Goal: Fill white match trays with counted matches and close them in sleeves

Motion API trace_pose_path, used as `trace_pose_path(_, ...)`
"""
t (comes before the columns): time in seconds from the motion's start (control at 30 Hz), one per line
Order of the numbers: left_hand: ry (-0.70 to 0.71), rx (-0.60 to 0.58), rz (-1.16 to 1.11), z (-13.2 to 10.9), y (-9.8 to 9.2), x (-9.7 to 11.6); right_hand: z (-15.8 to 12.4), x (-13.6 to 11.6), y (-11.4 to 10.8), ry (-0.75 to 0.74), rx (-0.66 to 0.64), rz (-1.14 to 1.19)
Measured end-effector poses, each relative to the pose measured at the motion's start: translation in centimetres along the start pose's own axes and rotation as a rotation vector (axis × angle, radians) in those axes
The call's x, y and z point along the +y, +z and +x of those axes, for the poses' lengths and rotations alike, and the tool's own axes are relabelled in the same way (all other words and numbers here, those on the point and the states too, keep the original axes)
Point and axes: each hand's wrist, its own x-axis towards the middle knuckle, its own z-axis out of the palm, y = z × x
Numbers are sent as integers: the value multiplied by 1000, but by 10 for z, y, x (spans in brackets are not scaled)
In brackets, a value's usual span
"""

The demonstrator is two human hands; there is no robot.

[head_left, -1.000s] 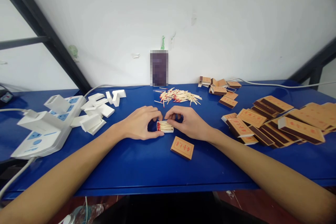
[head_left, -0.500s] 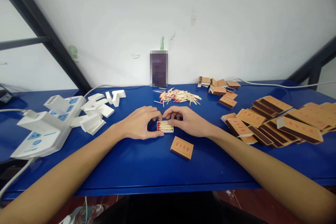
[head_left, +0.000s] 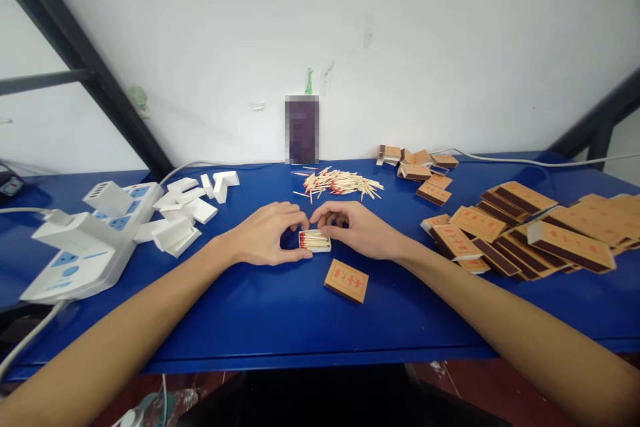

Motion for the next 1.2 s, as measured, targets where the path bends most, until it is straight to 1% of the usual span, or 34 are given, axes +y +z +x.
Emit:
trace_pose_path(0.13, 5, 4, -1, 0, 0, -1, 0, 0, -1, 11, -5, 7)
trace_pose_path(0.3, 12, 19, 29, -2, 0, -2, 0, 2, 0, 10, 28, 6)
trace_pose_path(0.37, 37, 50, 25, -2, -1, -1, -2, -1, -3, -36, 54, -83)
trace_pose_path(0.47, 98, 105, 21, -3, -1, 1, -10, -16, -10, -148, 90, -379)
trace_pose_path(0.5, 118, 123, 29, -3, 0, 2, -14, -23, -13, -163, 54, -467)
trace_pose_path(0.53, 134, 139, 37, -3, 1, 2, -18, -31, -15, -148, -34, -516)
trace_pose_path(0.6, 155, 165, 47, -2, 3, 2, -26, -45, -18, -63, -224, -554)
trace_pose_path(0.63, 159, 178, 45, -2, 4, 1, -29, -50, -18, -21, -283, -568)
trace_pose_path(0.7, 155, 200, 33, -1, 6, -2, -33, -55, -18, 33, -351, -594)
trace_pose_path(0.73, 154, 208, 25, -1, 7, -4, -33, -55, -18, 45, -356, -609)
trace_pose_path(0.8, 147, 219, 8, -1, 8, -7, -32, -51, -19, 43, -315, -645)
trace_pose_path(0.9, 123, 222, -27, -1, 8, -10, -28, -41, -22, 9, -178, -729)
trace_pose_path(0.97, 111, 223, -47, -1, 9, -10, -26, -35, -24, -21, -118, -769)
trace_pose_path(1.07, 111, 219, -70, -1, 9, -10, -25, -29, -25, -57, -84, -780)
trace_pose_path(1.2, 113, 209, -99, -1, 9, -9, -24, -25, -23, -56, -60, -792)
